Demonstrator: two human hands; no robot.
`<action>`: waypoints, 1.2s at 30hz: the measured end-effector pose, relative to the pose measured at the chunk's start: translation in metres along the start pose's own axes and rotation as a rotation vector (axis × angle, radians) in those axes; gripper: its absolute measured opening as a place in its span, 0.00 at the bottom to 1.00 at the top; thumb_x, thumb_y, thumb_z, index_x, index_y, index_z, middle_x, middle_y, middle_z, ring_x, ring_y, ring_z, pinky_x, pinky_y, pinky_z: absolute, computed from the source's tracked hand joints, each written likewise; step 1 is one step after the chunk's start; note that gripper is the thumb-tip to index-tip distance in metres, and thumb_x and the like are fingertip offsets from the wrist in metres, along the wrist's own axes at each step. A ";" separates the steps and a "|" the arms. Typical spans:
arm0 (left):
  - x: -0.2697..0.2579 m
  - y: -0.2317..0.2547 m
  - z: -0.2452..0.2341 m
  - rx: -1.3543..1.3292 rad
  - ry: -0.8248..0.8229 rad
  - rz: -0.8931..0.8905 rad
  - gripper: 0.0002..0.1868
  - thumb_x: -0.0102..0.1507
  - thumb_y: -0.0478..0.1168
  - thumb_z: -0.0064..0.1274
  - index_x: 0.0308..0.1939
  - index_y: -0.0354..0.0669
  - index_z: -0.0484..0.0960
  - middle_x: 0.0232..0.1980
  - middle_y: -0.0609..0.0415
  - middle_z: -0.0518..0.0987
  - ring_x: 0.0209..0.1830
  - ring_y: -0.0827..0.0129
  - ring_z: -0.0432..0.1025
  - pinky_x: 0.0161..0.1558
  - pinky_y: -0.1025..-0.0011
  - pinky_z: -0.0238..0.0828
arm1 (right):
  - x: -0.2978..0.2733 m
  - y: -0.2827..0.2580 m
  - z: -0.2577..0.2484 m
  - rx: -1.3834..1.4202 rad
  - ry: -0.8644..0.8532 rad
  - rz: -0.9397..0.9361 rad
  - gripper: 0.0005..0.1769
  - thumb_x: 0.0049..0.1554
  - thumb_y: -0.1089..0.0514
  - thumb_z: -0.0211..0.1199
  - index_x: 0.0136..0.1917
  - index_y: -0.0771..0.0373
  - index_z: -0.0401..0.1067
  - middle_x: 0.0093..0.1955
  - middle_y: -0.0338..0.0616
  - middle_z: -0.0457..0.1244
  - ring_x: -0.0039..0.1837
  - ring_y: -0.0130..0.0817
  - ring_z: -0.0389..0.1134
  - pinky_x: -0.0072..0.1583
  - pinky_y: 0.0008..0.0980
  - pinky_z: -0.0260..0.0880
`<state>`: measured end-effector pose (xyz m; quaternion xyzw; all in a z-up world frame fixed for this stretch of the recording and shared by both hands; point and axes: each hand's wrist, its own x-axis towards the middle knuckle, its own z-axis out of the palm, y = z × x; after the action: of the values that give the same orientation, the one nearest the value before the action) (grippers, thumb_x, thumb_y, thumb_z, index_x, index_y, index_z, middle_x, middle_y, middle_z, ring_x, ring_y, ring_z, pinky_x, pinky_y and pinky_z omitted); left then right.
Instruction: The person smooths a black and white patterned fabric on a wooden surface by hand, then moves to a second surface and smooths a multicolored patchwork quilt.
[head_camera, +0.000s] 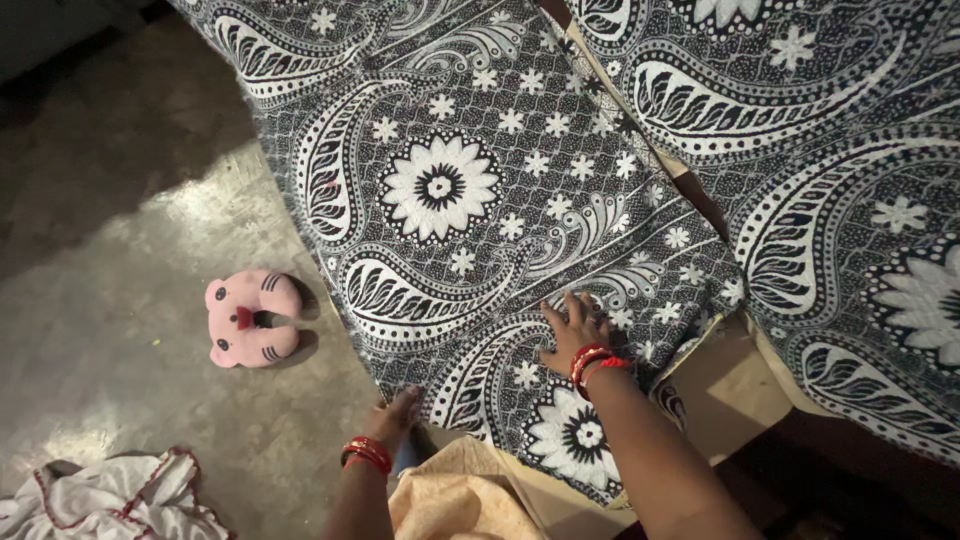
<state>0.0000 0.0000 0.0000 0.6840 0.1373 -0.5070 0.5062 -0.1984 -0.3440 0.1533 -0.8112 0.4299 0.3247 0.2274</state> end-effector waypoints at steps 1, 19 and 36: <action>-0.004 -0.001 -0.005 -0.030 0.053 -0.022 0.29 0.56 0.47 0.70 0.55 0.29 0.82 0.48 0.47 0.83 0.42 0.62 0.76 0.47 0.62 0.72 | -0.002 0.000 0.000 0.002 0.015 -0.012 0.53 0.51 0.36 0.70 0.82 0.31 0.44 0.87 0.43 0.25 0.87 0.53 0.23 0.77 0.69 0.34; -0.096 0.080 0.134 1.085 0.121 0.591 0.40 0.52 0.45 0.63 0.68 0.52 0.68 0.73 0.47 0.66 0.66 0.47 0.66 0.62 0.53 0.66 | 0.000 0.011 0.018 0.019 0.143 -0.052 0.50 0.49 0.40 0.72 0.79 0.31 0.51 0.86 0.42 0.32 0.86 0.51 0.29 0.78 0.64 0.37; -0.183 0.013 0.220 1.509 -0.765 0.753 0.33 0.60 0.53 0.60 0.66 0.44 0.71 0.67 0.42 0.70 0.61 0.45 0.70 0.60 0.52 0.68 | -0.095 0.161 0.095 0.811 0.719 0.663 0.51 0.49 0.51 0.71 0.80 0.58 0.52 0.64 0.63 0.62 0.62 0.62 0.64 0.61 0.50 0.66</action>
<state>-0.1945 -0.1297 0.1653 0.6180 -0.6370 -0.4557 0.0687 -0.4056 -0.3147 0.1421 -0.5428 0.7966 -0.1033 0.2454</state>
